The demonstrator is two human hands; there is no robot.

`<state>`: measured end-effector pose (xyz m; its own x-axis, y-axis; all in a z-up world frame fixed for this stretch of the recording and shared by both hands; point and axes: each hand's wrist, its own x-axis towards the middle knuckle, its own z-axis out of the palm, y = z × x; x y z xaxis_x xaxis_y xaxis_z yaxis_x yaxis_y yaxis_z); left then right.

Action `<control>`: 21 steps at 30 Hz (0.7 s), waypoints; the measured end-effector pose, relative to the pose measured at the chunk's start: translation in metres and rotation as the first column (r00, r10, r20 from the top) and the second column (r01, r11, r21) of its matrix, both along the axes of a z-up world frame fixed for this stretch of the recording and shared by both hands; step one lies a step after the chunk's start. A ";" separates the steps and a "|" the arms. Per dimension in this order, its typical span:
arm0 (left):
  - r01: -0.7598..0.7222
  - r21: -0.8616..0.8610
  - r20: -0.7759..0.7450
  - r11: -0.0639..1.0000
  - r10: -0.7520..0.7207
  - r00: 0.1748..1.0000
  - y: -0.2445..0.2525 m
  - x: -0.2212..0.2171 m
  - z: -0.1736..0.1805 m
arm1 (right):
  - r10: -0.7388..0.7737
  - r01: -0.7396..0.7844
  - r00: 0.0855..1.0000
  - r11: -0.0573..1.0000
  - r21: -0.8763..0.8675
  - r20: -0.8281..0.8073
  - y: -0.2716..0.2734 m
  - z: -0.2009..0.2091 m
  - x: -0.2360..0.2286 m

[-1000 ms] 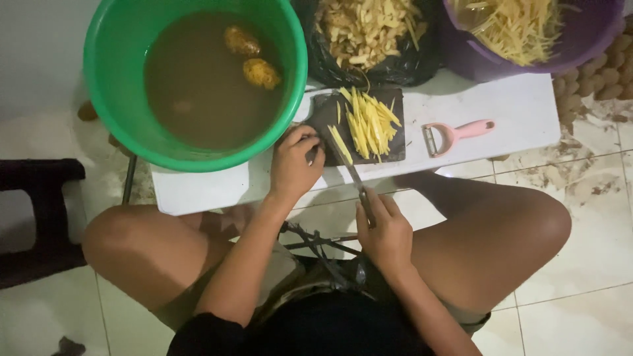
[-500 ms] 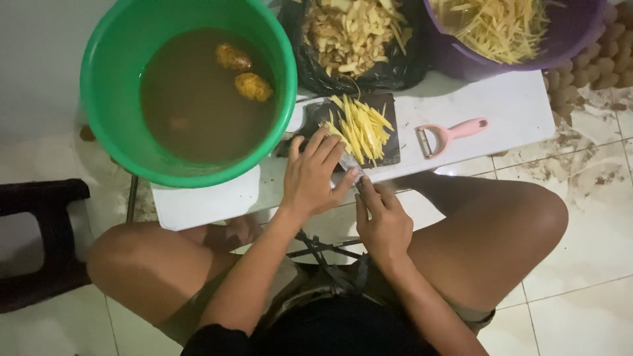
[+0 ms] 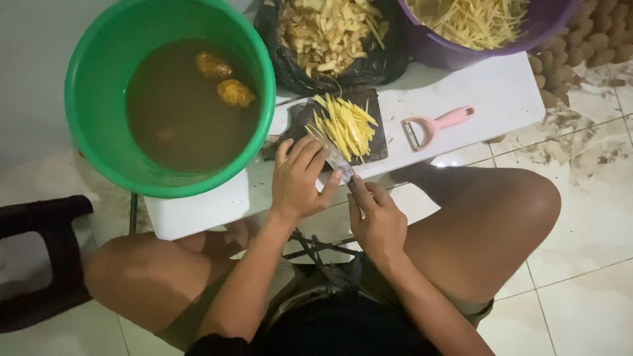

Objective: Cutting peeled potatoes into thin julienne strips using a kitchen knife on a small cutting board.

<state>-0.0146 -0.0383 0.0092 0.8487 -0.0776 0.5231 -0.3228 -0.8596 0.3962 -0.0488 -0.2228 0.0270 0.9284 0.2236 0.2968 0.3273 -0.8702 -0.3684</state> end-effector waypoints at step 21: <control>-0.002 -0.324 0.024 0.946 0.011 1.000 0.004 0.032 0.031 | 0.092 0.085 0.948 0.850 0.520 -0.306 -0.033 0.019 0.010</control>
<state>0.0178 -0.0347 0.0402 0.8347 0.1050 0.5407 -0.3313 -0.6885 0.6452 -0.0386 -0.2558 0.0461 0.9901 0.1219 0.0693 0.1230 -0.5185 -0.8462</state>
